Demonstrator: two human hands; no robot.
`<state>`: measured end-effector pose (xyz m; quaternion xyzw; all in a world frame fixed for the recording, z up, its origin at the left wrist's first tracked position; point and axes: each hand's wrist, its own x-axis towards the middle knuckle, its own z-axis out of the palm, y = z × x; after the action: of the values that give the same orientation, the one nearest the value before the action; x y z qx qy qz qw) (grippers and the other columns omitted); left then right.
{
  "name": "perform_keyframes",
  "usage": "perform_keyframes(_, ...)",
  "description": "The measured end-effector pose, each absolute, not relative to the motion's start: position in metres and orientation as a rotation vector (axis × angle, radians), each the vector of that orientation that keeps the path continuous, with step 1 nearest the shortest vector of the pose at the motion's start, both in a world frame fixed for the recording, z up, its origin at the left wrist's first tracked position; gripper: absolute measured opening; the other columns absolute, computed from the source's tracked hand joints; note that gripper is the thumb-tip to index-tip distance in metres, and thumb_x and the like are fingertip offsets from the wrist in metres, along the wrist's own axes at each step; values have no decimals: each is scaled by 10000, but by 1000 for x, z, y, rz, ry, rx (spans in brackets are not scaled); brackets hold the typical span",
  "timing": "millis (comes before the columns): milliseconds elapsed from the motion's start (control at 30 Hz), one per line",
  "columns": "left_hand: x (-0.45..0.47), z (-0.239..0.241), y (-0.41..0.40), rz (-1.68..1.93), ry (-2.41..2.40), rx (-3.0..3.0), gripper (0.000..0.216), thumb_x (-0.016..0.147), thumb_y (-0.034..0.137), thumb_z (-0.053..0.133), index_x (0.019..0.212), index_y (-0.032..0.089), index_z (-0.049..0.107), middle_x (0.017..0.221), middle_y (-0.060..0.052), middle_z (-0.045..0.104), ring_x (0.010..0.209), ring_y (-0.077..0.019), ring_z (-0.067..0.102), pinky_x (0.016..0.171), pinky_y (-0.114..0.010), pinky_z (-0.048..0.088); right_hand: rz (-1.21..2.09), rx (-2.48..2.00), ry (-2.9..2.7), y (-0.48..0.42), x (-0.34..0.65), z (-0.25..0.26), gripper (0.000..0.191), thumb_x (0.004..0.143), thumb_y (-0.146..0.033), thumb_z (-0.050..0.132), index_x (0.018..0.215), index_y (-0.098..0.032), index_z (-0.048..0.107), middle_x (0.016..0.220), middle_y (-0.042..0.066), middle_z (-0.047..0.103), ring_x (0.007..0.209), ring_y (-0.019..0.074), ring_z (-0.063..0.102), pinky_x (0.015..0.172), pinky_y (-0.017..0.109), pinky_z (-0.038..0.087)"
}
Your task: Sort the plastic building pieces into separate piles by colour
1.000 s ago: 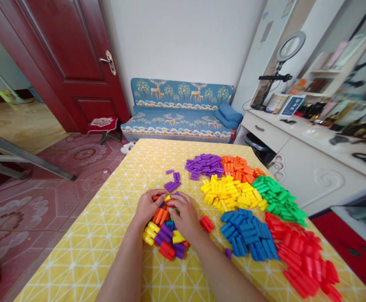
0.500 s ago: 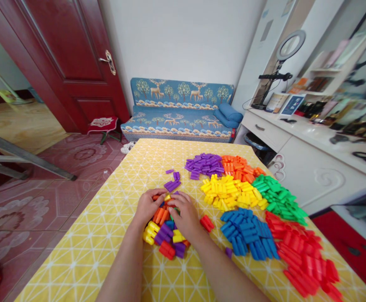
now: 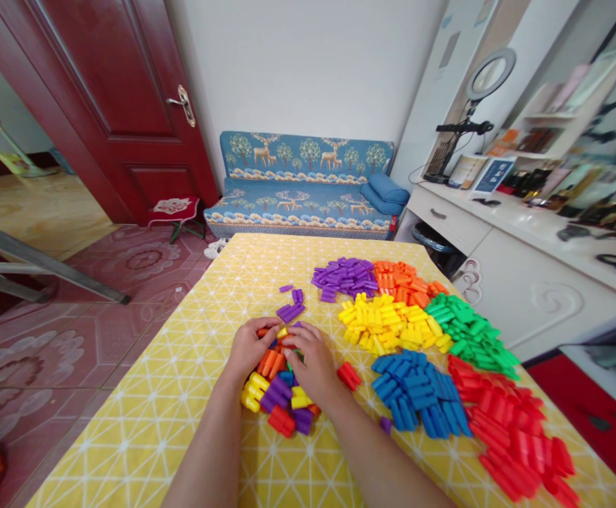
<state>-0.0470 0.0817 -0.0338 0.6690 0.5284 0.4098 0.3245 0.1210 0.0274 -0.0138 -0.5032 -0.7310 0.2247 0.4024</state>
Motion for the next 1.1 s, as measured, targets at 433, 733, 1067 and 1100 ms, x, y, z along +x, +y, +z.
perform_keyframes(433, -46, -33, 81, 1070, 1394, 1779, 270, 805, 347, 590, 977, 199, 737, 1000, -70, 734, 946, -228, 665, 887, -350, 495, 564, -1274, -1853, 29, 122, -15, 186, 816, -145, 589, 940, -218, 708, 1152, 22, 648, 1225, 210, 418, 1084, 392, 323)
perform_keyframes(733, -44, -29, 79, 1096, 1364, 1704, 260, 789, 342, 608, 951, 190, 743, 985, -69, 740, 909, -226, 677, 858, -340, 505, 499, -1319, -1834, 26, 119, -18, 346, 794, -149, 580, 1132, -216, 612, 1309, 80, 507, 1244, 223, 425, 1075, 411, 339)
perform_keyframes(1067, -43, -30, 80, 1183, 1309, 1646, 266, 787, 354, 625, 955, 167, 712, 961, -72, 723, 881, -210, 663, 820, -322, 508, 692, -1383, -1794, 36, 119, -22, 472, 765, -198, 629, 1231, -212, 552, 1147, 72, 618, 1018, 210, 585, 918, 371, 465)
perform_keyframes(1100, -44, -30, 80, 1196, 1308, 1660, 262, 789, 353, 626, 956, 170, 710, 966, -71, 717, 889, -208, 659, 825, -321, 506, 713, -1389, -1767, 36, 119, -22, 493, 760, -196, 632, 1244, -219, 541, 1147, 68, 623, 1002, 207, 596, 904, 368, 473)
